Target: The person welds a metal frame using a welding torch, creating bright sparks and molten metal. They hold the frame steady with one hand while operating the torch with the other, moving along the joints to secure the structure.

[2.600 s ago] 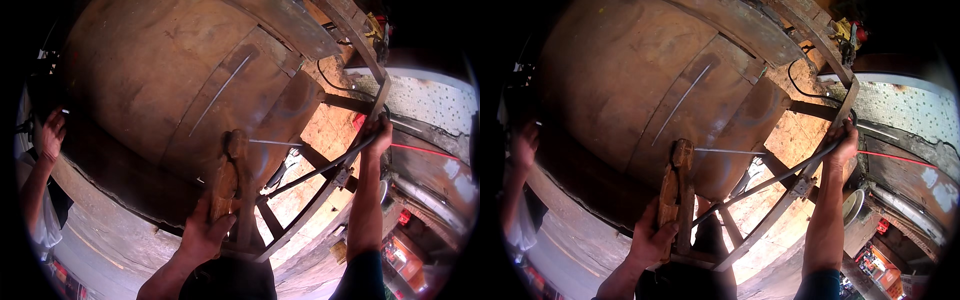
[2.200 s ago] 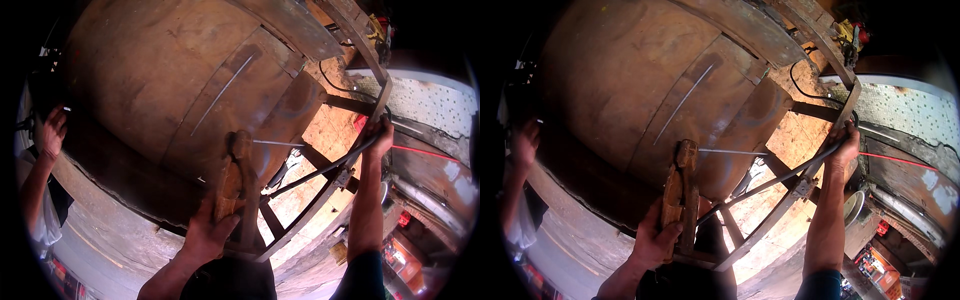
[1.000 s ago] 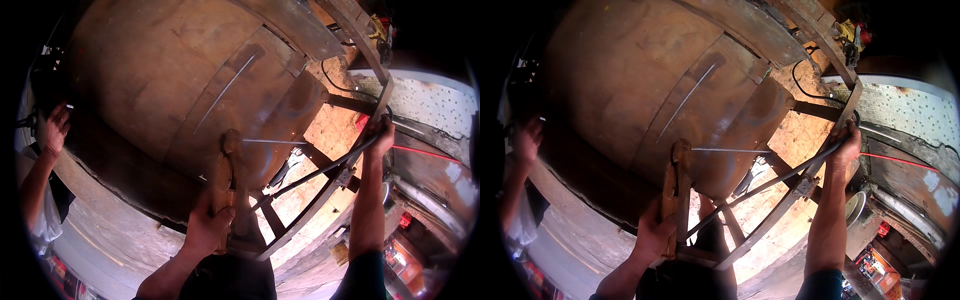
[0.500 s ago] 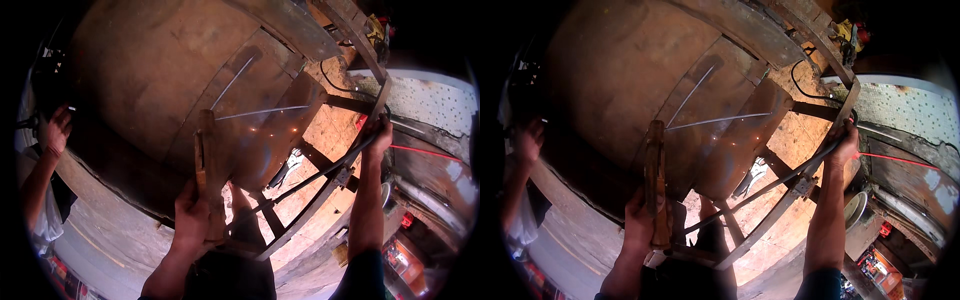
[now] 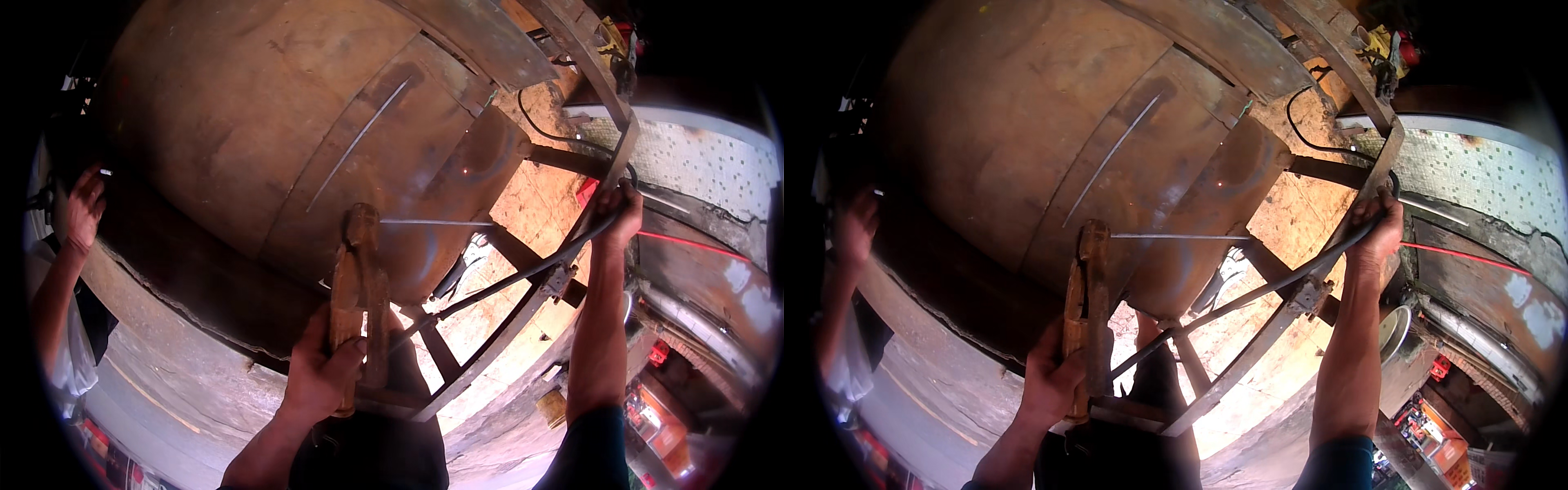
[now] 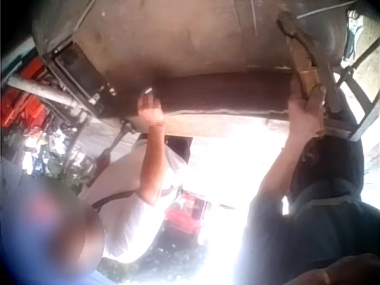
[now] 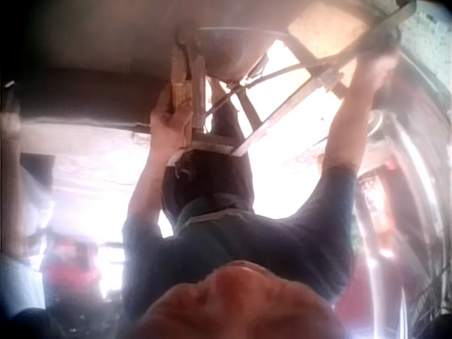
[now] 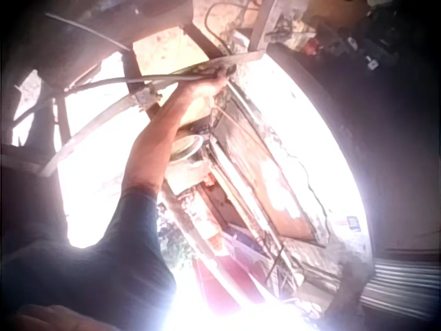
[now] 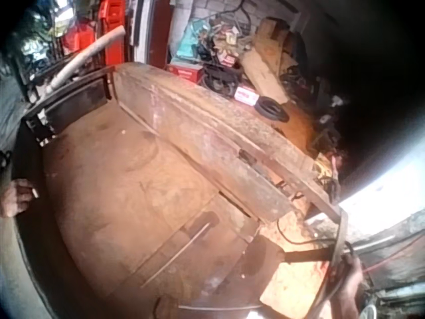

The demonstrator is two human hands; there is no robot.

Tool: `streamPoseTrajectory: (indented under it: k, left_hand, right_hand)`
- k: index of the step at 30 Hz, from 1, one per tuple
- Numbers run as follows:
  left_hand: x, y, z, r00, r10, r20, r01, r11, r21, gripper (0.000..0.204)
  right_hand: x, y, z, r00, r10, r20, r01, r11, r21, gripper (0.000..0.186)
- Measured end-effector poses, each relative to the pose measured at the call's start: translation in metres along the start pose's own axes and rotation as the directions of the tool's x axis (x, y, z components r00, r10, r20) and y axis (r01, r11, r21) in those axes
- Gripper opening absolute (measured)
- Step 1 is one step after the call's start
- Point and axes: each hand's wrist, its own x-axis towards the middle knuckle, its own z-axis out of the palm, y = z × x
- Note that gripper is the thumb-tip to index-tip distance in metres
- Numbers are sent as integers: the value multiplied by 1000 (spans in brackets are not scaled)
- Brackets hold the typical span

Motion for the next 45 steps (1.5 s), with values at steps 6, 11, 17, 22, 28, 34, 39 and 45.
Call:
streamPoseTrajectory:
  k: [6, 11, 17, 22, 28, 34, 39, 45]
  left_hand:
    - [2, 2, 9, 996, 83, -18, -83, 996, -24, 47]
    - [1, 0, 7, 996, 88, 5, -88, 996, 8, 46]
    - [1, -7, 7, 997, 78, -6, -78, 996, 40, 45]
    - [2, -12, 7, 997, 79, -3, -79, 996, 49, 45]
    - [0, -10, 9, 998, 69, -15, -68, 996, 62, 42]
    - [7, -3, 4, 978, -192, -82, 189, 981, -49, 44]
    - [3, -23, -1, 996, 91, -4, -90, 986, 143, 51]
    - [-10, -6, 14, 931, 362, 46, -351, 857, 377, 56]
  right_hand:
    - [-1, -1, 3, 1000, -7, -24, 7, 1000, -8, 33]
    - [2, 0, 1, 1000, -25, -11, 25, 999, -26, 32]
    - [2, 1, -1, 999, -25, -21, 24, 999, -40, 33]
    - [6, 2, -2, 999, -17, -41, 17, 1000, -16, 35]
    - [-1, -1, 4, 999, 1, -46, -2, 1000, -26, 36]
    - [3, 2, -1, 1000, -20, -15, 20, 1000, -15, 37]
    - [7, 4, -3, 999, -21, -28, 21, 1000, 1, 33]
    - [1, 3, 3, 999, -22, -41, 23, 999, 31, 27]
